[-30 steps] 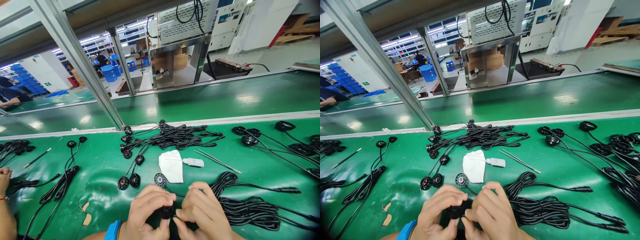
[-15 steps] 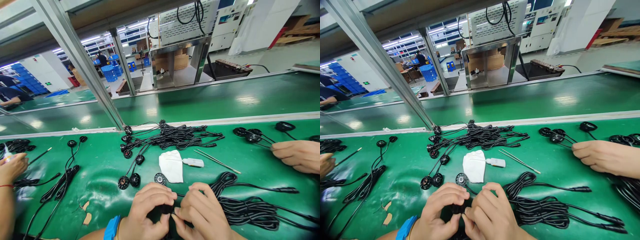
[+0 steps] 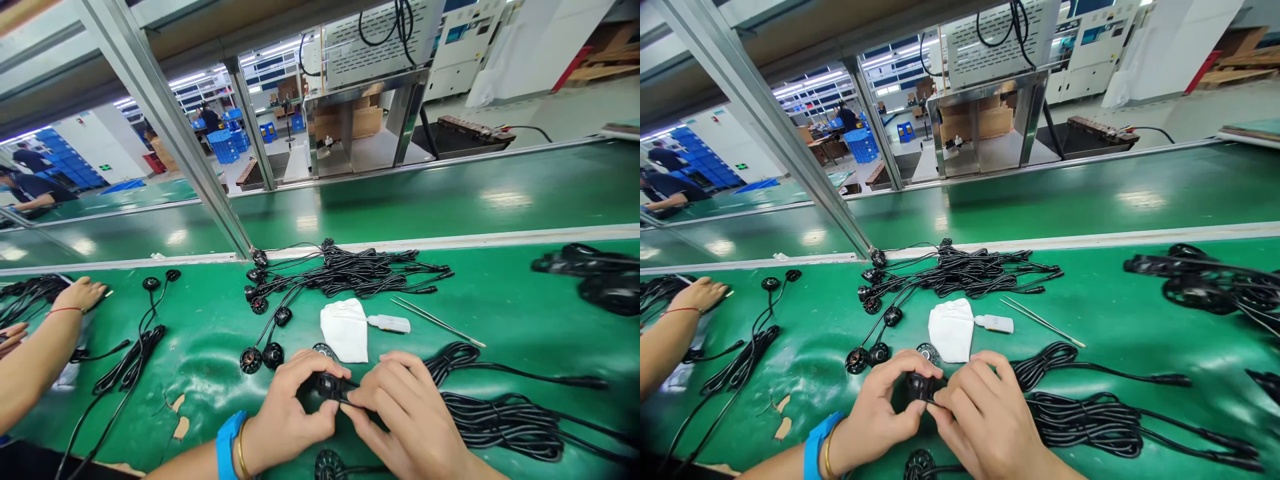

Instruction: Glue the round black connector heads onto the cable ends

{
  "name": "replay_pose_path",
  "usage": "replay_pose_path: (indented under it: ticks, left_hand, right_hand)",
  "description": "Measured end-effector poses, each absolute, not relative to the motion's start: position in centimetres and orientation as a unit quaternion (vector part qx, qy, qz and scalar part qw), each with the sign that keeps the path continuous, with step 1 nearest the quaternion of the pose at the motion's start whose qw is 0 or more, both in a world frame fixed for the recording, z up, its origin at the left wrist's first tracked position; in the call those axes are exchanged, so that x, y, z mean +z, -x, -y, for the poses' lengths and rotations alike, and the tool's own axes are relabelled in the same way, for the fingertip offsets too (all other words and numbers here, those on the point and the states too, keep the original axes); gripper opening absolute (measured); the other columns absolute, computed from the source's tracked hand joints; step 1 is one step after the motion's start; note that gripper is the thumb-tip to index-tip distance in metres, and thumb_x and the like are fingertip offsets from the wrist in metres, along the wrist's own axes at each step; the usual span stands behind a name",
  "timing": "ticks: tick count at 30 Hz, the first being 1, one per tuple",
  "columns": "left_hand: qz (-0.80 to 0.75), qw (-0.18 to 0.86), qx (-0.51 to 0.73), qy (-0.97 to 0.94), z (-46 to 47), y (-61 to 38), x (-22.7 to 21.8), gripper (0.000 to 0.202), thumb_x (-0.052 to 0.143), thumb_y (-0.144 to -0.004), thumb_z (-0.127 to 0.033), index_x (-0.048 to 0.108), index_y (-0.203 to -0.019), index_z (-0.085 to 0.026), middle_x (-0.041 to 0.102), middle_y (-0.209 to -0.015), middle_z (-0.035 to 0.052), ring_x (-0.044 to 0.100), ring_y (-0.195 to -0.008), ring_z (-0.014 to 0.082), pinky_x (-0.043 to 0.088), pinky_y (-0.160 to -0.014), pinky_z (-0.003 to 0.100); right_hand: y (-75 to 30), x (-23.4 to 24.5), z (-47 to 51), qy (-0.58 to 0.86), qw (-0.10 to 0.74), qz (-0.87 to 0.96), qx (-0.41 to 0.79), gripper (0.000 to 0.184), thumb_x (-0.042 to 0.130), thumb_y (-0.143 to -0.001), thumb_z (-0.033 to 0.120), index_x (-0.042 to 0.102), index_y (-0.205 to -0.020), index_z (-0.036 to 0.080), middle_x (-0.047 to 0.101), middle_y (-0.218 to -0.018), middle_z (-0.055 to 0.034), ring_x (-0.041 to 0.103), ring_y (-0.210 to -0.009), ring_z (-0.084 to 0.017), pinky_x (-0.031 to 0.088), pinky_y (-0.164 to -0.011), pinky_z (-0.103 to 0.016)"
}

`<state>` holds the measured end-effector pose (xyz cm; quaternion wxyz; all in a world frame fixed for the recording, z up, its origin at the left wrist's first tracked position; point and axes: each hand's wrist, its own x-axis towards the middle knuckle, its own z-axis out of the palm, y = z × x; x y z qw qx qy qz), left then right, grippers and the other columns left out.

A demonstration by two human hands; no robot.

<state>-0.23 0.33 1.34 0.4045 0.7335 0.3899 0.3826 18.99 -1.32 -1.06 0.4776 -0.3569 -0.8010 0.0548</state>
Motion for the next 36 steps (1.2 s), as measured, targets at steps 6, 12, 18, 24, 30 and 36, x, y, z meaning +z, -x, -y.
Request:
replay_pose_path:
  ticks: [6,12,18,24,30,36]
  left_hand:
    - [-0.359,0.442,0.406,-0.714,-0.3,0.4,0.9,0.044,0.063,-0.076,0.000,0.065,-0.110,-0.027,0.074,-0.109,0.0007,0.069,-0.103,0.0184,0.053,-0.096,0.032]
    - [-0.339,0.442,0.415,-0.719,-0.3,0.4,0.3,0.045,0.066,-0.077,0.001,0.063,-0.111,-0.027,0.072,-0.116,0.0025,0.067,-0.109,0.0195,0.052,-0.099,0.035]
    - [-0.319,0.389,0.421,-0.755,-0.7,0.5,0.4,0.041,0.067,-0.081,-0.003,0.065,-0.115,-0.026,0.073,-0.110,0.0057,0.064,-0.107,0.0218,0.051,-0.098,0.039]
    - [-0.306,0.369,0.409,-0.776,-0.5,0.6,0.4,0.034,0.063,-0.084,-0.004,0.064,-0.112,-0.022,0.071,-0.108,0.0076,0.063,-0.106,0.0225,0.052,-0.096,0.040]
    - [-0.325,0.365,0.400,-0.775,-0.2,0.4,0.8,0.033,0.061,-0.084,-0.004,0.063,-0.110,-0.024,0.070,-0.107,0.0065,0.062,-0.105,0.0225,0.051,-0.096,0.039]
    - [-0.377,0.361,0.384,-0.761,-0.5,0.7,0.5,0.029,0.061,-0.088,-0.011,0.063,-0.112,-0.025,0.069,-0.109,0.0062,0.062,-0.108,0.0223,0.050,-0.098,0.038]
  right_hand:
    - [-19.0,-0.6,1.4,0.362,0.480,0.798,0.044,0.010,0.060,-0.090,0.011,0.063,-0.085,0.019,0.061,-0.072,0.0008,0.054,-0.071,-0.015,0.037,-0.087,-0.037]
    - [-19.1,-0.7,1.5,0.370,0.476,0.797,0.038,0.011,0.059,-0.093,0.015,0.064,-0.085,0.019,0.062,-0.072,0.0014,0.055,-0.070,-0.013,0.038,-0.090,-0.037]
    - [-19.2,-0.7,1.4,0.356,0.464,0.811,0.018,0.008,0.061,-0.091,0.011,0.064,-0.088,0.018,0.061,-0.070,0.0012,0.053,-0.069,-0.013,0.037,-0.089,-0.038]
    - [-19.1,-0.6,1.5,0.352,0.458,0.816,0.004,0.011,0.060,-0.091,0.010,0.062,-0.084,0.017,0.059,-0.068,0.0016,0.053,-0.066,-0.013,0.039,-0.088,-0.038]
    - [-19.0,-0.8,1.5,0.354,0.452,0.819,0.010,0.011,0.059,-0.091,0.011,0.063,-0.084,0.018,0.059,-0.069,0.0021,0.055,-0.066,-0.013,0.039,-0.088,-0.038]
    - [-19.5,0.4,1.1,0.358,0.502,0.787,0.004,0.010,0.058,-0.093,0.017,0.065,-0.088,0.021,0.063,-0.072,0.0008,0.057,-0.068,-0.013,0.043,-0.085,-0.037]
